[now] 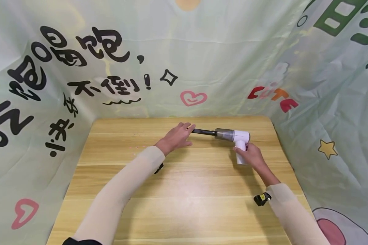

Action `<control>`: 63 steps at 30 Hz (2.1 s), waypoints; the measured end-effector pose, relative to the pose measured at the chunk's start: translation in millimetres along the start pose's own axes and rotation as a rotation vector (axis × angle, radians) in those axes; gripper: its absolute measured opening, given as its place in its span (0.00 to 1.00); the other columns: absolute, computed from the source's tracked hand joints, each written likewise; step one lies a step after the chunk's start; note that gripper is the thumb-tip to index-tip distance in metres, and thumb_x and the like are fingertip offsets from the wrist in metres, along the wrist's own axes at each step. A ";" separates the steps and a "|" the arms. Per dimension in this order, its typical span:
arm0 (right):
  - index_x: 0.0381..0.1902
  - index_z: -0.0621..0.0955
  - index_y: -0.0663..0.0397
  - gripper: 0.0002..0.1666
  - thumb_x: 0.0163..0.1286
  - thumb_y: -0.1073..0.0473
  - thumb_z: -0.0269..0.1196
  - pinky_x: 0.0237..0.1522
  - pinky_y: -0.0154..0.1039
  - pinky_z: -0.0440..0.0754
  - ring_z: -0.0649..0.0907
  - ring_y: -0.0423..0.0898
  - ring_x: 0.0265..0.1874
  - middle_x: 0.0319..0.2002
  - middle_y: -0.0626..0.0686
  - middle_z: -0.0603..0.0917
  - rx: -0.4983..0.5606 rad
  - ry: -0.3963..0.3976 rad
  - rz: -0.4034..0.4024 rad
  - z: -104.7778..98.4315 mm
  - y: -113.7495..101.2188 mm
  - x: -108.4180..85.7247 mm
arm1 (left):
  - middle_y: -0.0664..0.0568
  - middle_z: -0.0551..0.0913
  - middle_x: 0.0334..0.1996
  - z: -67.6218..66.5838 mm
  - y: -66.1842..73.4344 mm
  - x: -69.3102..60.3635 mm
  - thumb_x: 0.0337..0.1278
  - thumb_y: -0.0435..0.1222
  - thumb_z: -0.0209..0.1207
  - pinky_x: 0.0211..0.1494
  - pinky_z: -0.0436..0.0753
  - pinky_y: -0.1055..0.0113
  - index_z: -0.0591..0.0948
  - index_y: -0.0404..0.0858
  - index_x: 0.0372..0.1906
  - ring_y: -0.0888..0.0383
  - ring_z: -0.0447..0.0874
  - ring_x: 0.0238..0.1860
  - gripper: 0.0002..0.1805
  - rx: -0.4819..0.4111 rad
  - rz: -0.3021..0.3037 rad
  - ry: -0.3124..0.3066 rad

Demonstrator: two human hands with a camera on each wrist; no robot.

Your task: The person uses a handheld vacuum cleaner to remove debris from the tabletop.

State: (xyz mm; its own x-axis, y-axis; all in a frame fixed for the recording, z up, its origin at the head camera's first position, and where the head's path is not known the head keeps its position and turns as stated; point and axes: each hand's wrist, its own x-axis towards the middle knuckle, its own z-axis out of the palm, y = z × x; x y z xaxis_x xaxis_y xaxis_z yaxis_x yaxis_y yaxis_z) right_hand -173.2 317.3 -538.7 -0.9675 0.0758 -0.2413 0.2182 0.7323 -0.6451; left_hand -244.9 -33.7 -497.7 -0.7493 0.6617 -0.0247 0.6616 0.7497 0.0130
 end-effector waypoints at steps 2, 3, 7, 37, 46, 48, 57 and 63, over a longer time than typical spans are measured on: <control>0.56 0.76 0.75 0.38 0.73 0.40 0.64 0.33 0.41 0.84 0.86 0.56 0.37 0.47 0.73 0.83 0.011 0.001 -0.003 1.9 -3.3 -0.2 | 0.42 0.73 0.73 0.9 0.5 1.1 0.66 0.58 0.65 0.67 0.82 0.59 0.64 0.40 0.79 0.43 0.76 0.69 0.46 0.006 0.000 -0.002; 0.56 0.76 0.76 0.38 0.73 0.41 0.64 0.33 0.41 0.85 0.86 0.56 0.37 0.47 0.73 0.83 0.013 0.001 -0.006 3.0 -4.7 -0.5 | 0.42 0.73 0.73 1.3 0.8 1.7 0.66 0.58 0.65 0.67 0.82 0.59 0.64 0.40 0.79 0.43 0.76 0.69 0.45 0.005 -0.001 -0.002; 0.55 0.76 0.76 0.38 0.73 0.41 0.65 0.33 0.41 0.85 0.86 0.56 0.36 0.47 0.73 0.84 0.023 0.000 -0.014 7.3 -8.6 -2.0 | 0.42 0.74 0.72 2.9 1.9 3.9 0.66 0.56 0.66 0.67 0.82 0.58 0.65 0.40 0.79 0.43 0.75 0.70 0.44 -0.005 0.004 0.004; 0.58 0.73 0.77 0.40 0.69 0.44 0.69 0.31 0.44 0.87 0.87 0.60 0.36 0.48 0.75 0.83 -0.024 0.028 -0.098 24.4 -36.5 -17.0 | 0.49 0.90 0.44 5.6 24.5 8.9 0.74 0.42 0.62 0.51 0.87 0.62 0.89 0.39 0.49 0.53 0.89 0.46 0.12 -0.044 0.028 -0.061; 0.63 0.69 0.78 0.41 0.69 0.49 0.68 0.34 0.45 0.86 0.85 0.62 0.40 0.50 0.75 0.81 -0.001 0.047 -0.098 23.8 -45.1 -17.0 | 0.55 0.86 0.29 3.5 17.8 6.1 0.72 0.44 0.63 0.40 0.77 0.66 0.88 0.41 0.34 0.60 0.77 0.28 0.12 -0.242 0.005 -0.084; 0.63 0.70 0.78 0.40 0.68 0.49 0.68 0.32 0.43 0.84 0.85 0.60 0.38 0.49 0.74 0.82 0.008 0.058 -0.100 23.0 -48.0 -16.3 | 0.57 0.82 0.24 4.6 15.5 5.8 0.71 0.45 0.63 0.38 0.74 0.67 0.88 0.42 0.33 0.61 0.71 0.24 0.13 -0.291 0.006 -0.083; 0.53 0.74 0.69 0.35 0.66 0.44 0.70 0.23 0.39 0.81 0.83 0.50 0.25 0.38 0.65 0.82 0.029 0.058 -0.111 19.7 -60.2 -13.5 | 0.51 0.93 0.33 4.7 9.2 8.8 0.69 0.43 0.65 0.34 0.76 0.70 0.92 0.41 0.40 0.64 0.78 0.22 0.11 -0.374 0.056 -0.036; 0.51 0.74 0.71 0.34 0.66 0.45 0.70 0.21 0.38 0.79 0.82 0.49 0.23 0.34 0.64 0.82 -0.058 0.052 -0.137 16.6 -68.7 -13.2 | 0.50 0.91 0.28 5.6 3.2 6.2 0.68 0.41 0.66 0.33 0.71 0.69 0.93 0.41 0.35 0.63 0.72 0.18 0.10 -0.462 0.072 -0.036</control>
State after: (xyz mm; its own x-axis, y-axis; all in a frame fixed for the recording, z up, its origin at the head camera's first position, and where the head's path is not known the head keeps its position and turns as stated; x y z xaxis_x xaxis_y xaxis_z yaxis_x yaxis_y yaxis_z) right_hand -173.3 254.8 -503.2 -0.9934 0.0062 -0.1149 0.0773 0.7756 -0.6264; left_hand -247.3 -27.3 -503.4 -0.6951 0.7177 -0.0423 0.6244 0.6318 0.4593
